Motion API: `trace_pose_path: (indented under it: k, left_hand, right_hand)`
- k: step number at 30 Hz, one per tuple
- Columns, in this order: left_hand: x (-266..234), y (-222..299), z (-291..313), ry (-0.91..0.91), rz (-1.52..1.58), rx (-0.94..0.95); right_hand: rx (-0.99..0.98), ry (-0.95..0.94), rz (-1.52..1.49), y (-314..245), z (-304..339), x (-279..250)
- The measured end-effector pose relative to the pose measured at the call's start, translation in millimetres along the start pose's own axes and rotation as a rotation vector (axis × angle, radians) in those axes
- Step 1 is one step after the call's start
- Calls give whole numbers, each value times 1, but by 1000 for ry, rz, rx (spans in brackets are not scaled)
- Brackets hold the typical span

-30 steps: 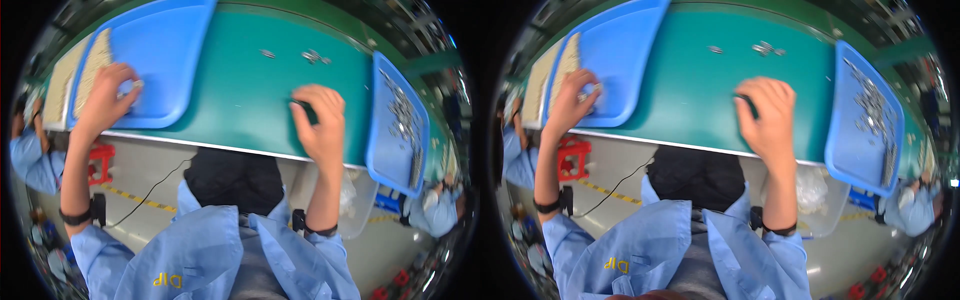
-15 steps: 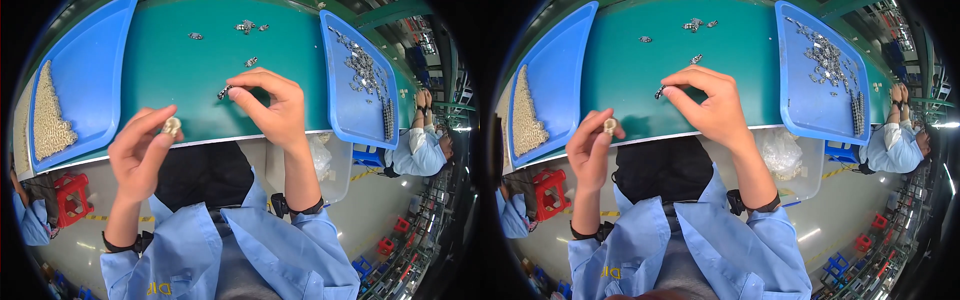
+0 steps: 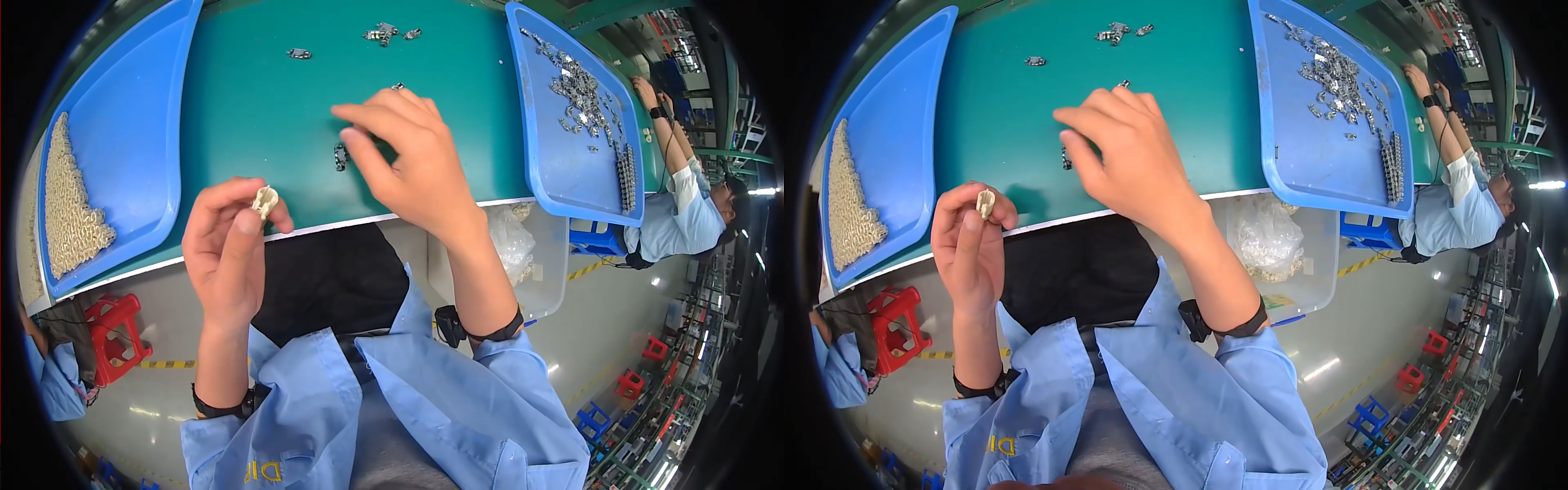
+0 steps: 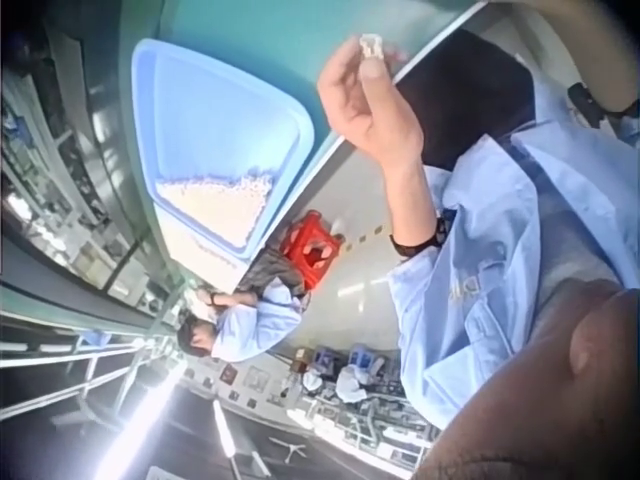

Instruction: The person picks up a white plastic component and a metal connector by hand, fits the connector into the component, and places the assembled unit onto the green work surface. This process is repeated for additional components and connectors.

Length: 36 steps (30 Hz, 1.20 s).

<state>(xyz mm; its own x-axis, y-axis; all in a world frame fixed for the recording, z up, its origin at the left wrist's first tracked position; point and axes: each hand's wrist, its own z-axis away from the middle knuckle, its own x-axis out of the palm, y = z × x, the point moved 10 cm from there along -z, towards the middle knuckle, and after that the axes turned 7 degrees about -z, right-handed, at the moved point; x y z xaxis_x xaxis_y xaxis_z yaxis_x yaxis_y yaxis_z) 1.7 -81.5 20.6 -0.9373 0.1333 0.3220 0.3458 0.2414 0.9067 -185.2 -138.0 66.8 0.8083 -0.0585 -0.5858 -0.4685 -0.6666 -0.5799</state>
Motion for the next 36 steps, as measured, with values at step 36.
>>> trace_pose_path:
  k: [36]
  left_hand:
    - [17,4,21,-19,328,-55]
  right_hand:
    - [-290,194,-242,-112,8,-26]
